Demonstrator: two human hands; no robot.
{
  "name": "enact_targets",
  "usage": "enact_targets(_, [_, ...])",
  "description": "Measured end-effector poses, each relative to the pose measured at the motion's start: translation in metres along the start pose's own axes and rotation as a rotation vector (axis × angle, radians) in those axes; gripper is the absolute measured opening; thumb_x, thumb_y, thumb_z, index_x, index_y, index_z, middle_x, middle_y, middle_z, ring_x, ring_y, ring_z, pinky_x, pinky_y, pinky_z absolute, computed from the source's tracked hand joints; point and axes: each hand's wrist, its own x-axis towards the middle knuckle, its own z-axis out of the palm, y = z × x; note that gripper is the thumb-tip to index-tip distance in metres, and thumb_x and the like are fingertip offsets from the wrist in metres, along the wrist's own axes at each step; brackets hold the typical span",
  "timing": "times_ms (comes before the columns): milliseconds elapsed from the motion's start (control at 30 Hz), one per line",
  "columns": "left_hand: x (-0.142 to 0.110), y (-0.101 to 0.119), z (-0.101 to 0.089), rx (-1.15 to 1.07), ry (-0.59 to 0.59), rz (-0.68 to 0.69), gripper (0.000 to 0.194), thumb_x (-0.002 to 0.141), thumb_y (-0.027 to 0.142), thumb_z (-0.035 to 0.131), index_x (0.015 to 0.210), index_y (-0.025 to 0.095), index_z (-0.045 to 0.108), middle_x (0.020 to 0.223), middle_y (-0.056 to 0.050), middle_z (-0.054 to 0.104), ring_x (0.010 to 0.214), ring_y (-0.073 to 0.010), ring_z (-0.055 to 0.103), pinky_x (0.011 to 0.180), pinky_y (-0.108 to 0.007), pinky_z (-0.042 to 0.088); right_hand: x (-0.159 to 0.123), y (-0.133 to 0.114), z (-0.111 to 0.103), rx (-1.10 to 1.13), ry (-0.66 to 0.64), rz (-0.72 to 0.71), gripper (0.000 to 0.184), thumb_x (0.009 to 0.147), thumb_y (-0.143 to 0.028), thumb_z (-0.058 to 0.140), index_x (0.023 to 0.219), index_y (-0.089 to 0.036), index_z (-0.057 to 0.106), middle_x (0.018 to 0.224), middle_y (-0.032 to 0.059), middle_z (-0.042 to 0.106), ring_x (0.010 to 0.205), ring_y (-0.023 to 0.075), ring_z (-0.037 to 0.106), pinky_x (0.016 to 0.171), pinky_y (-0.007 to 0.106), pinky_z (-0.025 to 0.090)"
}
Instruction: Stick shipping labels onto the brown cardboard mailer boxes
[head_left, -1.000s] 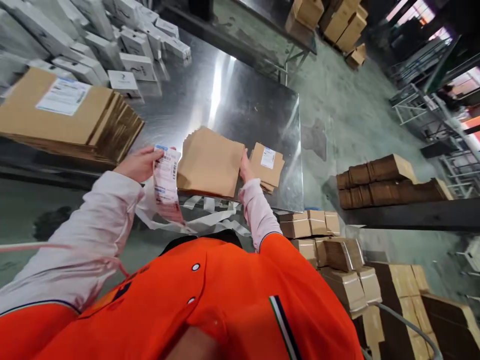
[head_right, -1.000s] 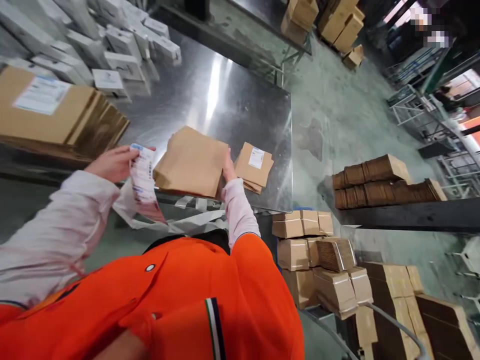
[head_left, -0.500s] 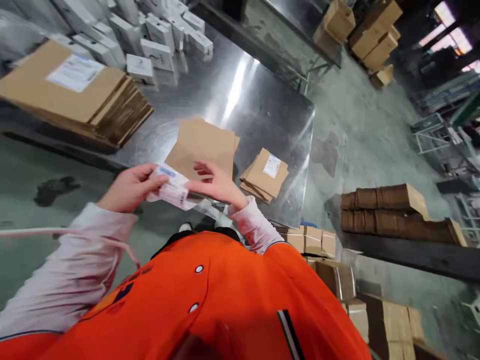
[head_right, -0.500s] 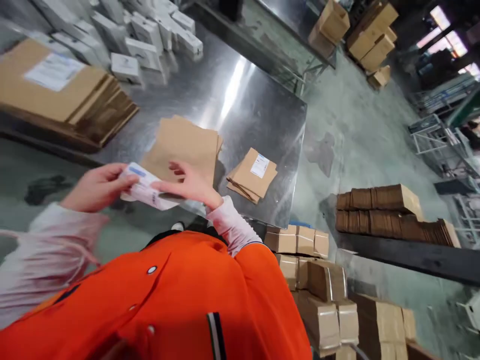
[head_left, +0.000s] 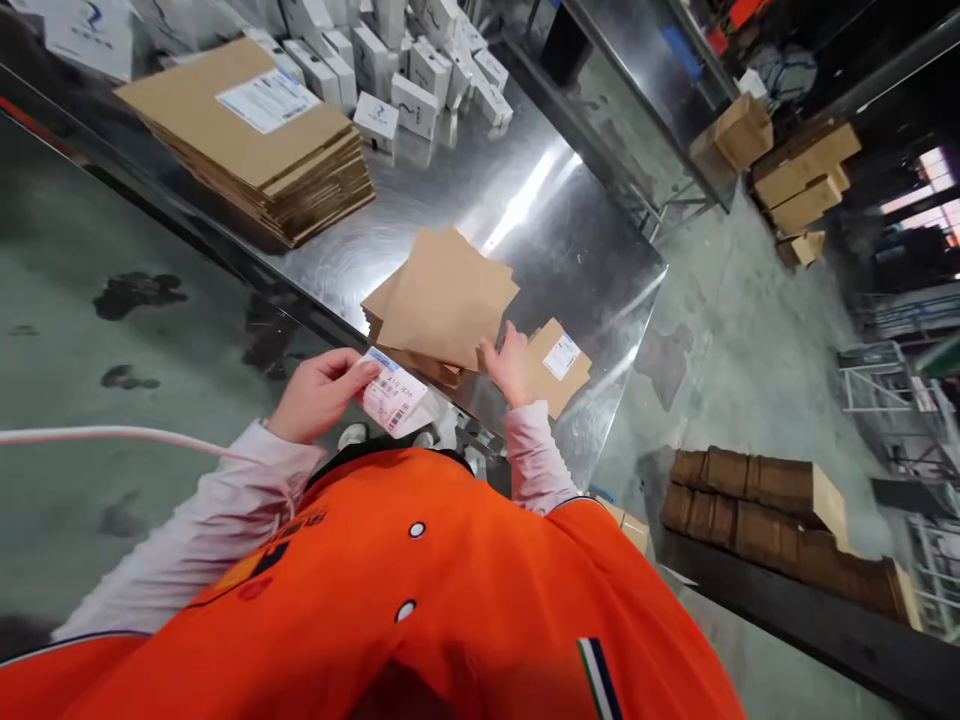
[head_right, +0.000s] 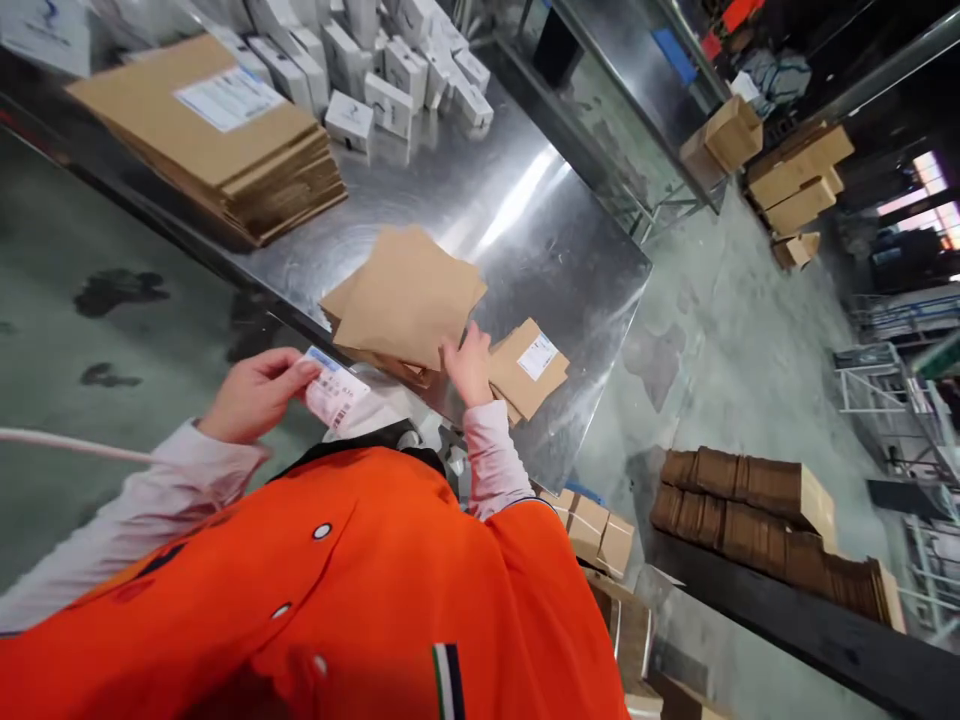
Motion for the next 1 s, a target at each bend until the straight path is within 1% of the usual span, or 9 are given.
enact_targets(100, [-0.005,-0.003,0.001,0.003,0.041,-0.012,0.046,0.063,0.057,0.089,0.065,0.018,0.065,0.059,0.000,0.064,0.057,-0.0156,0.056,0.055,-0.026,0.049,-0.001,0.015,0.013,-0.055,-0.135,-0.013,0.034,0.091,-0.025,0.073,0.121,-0.012,0.066,0.102,0.0128,0.072,0.105,0.0275,0.068,0.101,0.043,0.057])
enact_targets(267, [-0.006,-0.004,0.026,0.104,0.164,0.013,0.034,0.076,0.046,0.080,0.065,0.019,0.063,0.056,0.000,0.061,0.054,-0.0156,0.054,0.053,-0.025,0.045,-0.016,-0.001,0.007,0.027,-0.137,-0.162,0.054,0.098,-0.041,0.070,0.142,-0.011,0.062,0.128,0.0209,0.069,0.109,0.0262,0.070,0.104,0.041,0.056])
enact_targets(367, [-0.007,-0.005,0.039,0.177,0.215,0.065,0.031,0.073,0.041,0.078,0.057,0.019,0.061,0.054,0.000,0.058,0.055,-0.0148,0.050,0.052,-0.024,0.040,-0.021,-0.021,-0.007,0.216,-0.488,-0.288,0.051,0.098,-0.045,0.072,0.140,-0.016,0.068,0.118,0.0107,0.078,0.093,0.0194,0.075,0.090,0.031,0.060])
enact_targets(433, [-0.006,-0.005,0.043,0.137,0.185,0.082,0.033,0.069,0.043,0.081,0.057,0.019,0.062,0.056,-0.001,0.059,0.056,-0.0151,0.052,0.053,-0.024,0.041,-0.026,-0.033,-0.012,0.242,-0.603,-0.356,0.036,0.097,-0.042,0.075,0.125,-0.020,0.078,0.104,0.0042,0.082,0.088,0.0177,0.075,0.084,0.026,0.058])
enact_targets(600, [0.006,-0.005,0.036,-0.066,-0.083,-0.047,0.047,0.046,0.047,0.096,0.072,0.015,0.075,0.070,-0.005,0.073,0.062,-0.0195,0.063,0.058,-0.028,0.053,-0.041,-0.052,-0.010,0.091,-0.373,-0.355,0.017,0.099,-0.036,0.074,0.101,-0.025,0.087,0.093,0.0012,0.084,0.086,0.0186,0.077,0.084,0.027,0.056])
enact_targets(733, [0.023,-0.005,0.026,0.028,-0.028,-0.046,0.044,0.049,0.048,0.096,0.060,0.015,0.069,0.053,-0.001,0.060,0.051,-0.0143,0.053,0.047,-0.024,0.041,-0.048,-0.067,-0.007,0.061,-0.235,-0.294,0.017,0.099,-0.039,0.073,0.095,-0.029,0.087,0.097,0.0007,0.083,0.094,0.0197,0.077,0.088,0.029,0.058])
enact_targets(800, [0.033,-0.005,0.021,0.012,-0.077,-0.070,0.044,0.046,0.044,0.098,0.066,0.015,0.073,0.058,-0.001,0.066,0.055,-0.0162,0.058,0.050,-0.024,0.046,-0.043,-0.075,-0.006,0.090,-0.184,-0.298,0.016,0.098,-0.038,0.075,0.093,-0.029,0.087,0.108,0.0015,0.082,0.103,0.0192,0.076,0.094,0.029,0.058])
enact_targets(900, [0.051,-0.009,0.012,-0.012,-0.331,-0.175,0.053,0.037,0.039,0.102,0.080,0.015,0.081,0.081,-0.009,0.080,0.075,-0.0261,0.073,0.070,-0.034,0.061,-0.012,-0.079,-0.007,0.093,-0.111,-0.280,0.014,0.094,-0.038,0.080,0.093,-0.026,0.087,0.118,0.0037,0.077,0.112,0.0200,0.073,0.106,0.033,0.056])
enact_targets(1000, [0.065,-0.019,0.001,0.052,-0.543,-0.314,0.055,0.033,0.039,0.103,0.078,0.014,0.083,0.088,-0.015,0.083,0.084,-0.0342,0.078,0.084,-0.043,0.065,0.045,-0.070,-0.006,0.029,-0.038,-0.176,0.020,0.092,-0.042,0.081,0.096,-0.022,0.085,0.120,0.0054,0.074,0.120,0.0225,0.069,0.114,0.038,0.051])
